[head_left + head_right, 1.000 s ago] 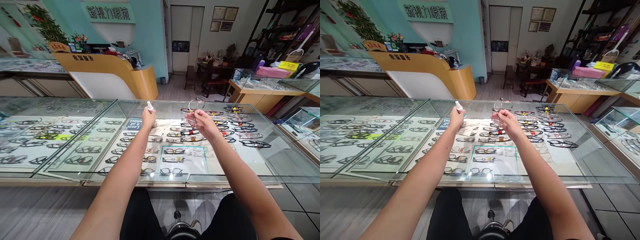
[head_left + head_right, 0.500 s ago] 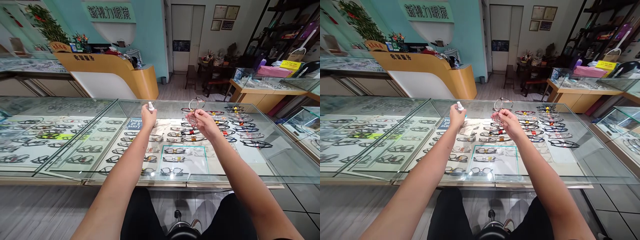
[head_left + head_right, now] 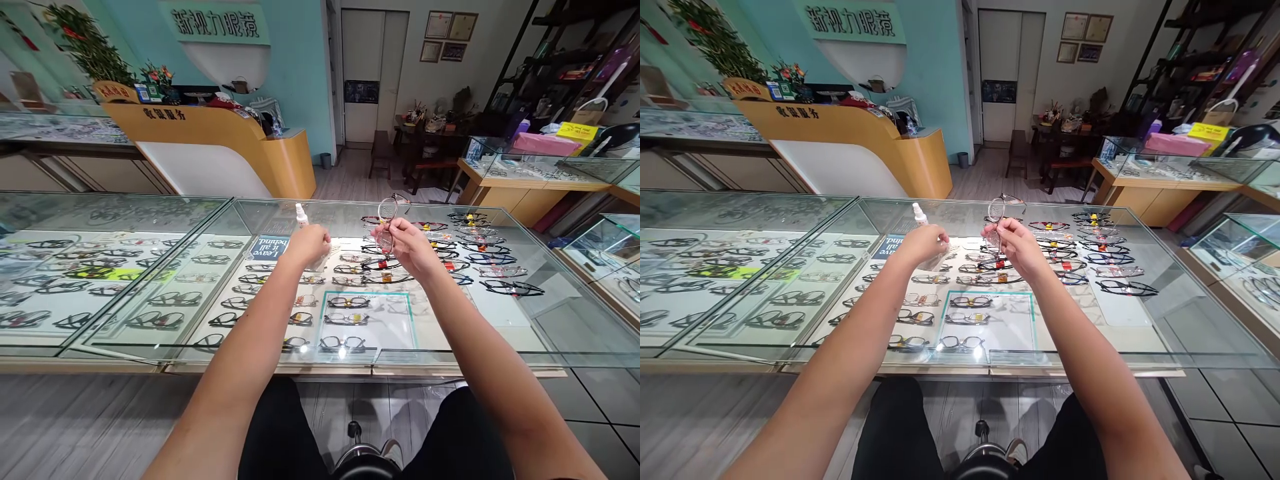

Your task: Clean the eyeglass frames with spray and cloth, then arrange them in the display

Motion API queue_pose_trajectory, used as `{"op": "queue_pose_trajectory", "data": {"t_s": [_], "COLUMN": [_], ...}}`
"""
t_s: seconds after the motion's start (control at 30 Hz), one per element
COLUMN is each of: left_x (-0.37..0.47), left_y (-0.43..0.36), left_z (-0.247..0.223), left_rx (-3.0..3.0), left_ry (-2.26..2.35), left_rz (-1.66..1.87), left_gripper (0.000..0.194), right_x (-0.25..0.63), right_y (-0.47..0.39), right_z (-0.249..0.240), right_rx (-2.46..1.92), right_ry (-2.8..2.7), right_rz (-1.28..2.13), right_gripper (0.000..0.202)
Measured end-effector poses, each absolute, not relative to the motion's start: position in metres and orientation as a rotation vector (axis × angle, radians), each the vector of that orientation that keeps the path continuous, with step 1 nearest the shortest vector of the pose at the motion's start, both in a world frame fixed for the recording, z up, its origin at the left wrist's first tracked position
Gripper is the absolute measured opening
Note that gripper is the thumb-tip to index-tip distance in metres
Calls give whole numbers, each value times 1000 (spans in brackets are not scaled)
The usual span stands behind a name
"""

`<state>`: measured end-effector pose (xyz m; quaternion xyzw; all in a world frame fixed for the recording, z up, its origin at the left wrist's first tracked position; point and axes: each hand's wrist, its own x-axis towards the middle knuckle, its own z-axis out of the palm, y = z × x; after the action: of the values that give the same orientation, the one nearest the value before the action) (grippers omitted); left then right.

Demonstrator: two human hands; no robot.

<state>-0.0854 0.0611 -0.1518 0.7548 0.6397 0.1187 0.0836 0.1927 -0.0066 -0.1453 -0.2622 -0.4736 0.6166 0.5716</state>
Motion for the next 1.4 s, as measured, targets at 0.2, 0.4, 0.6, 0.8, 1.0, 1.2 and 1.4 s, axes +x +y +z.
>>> {"op": "queue_pose_trajectory", "data": {"t_s": [0.2, 0.4, 0.6, 0.8, 1.0, 1.2, 1.4], "left_x": [-89, -87, -82, -83, -86, -73, -51], "left_y": [72, 73, 67, 64, 58, 47, 32], "left_z": [-165, -168, -159, -144, -127, -115, -112], "left_rx": [2203, 2226, 2169, 2032, 1803, 1473, 1326], "left_ry": [1909, 1923, 1994, 1839, 1602, 1312, 1074], "left_rz": [361, 426, 584, 865, 1159, 1386, 1256], "left_gripper": [10, 18, 30, 21, 25, 28, 34], "right_x": [193, 192, 192, 191, 191, 187, 184], "right_y": [-7, -7, -8, -8, -10, -15, -17], "right_z": [-145, -144, -143, -143, -141, -136, -135], "right_rx": [-611, -614, -613, -592, -578, -556, -588], "right_ry": [-1099, -1121, -1101, -1084, -1104, -1134, -1141], "right_rz": [1456, 1445, 1447, 1458, 1458, 1478, 1457], "right_gripper": [47, 46, 46, 46, 45, 43, 46]}}
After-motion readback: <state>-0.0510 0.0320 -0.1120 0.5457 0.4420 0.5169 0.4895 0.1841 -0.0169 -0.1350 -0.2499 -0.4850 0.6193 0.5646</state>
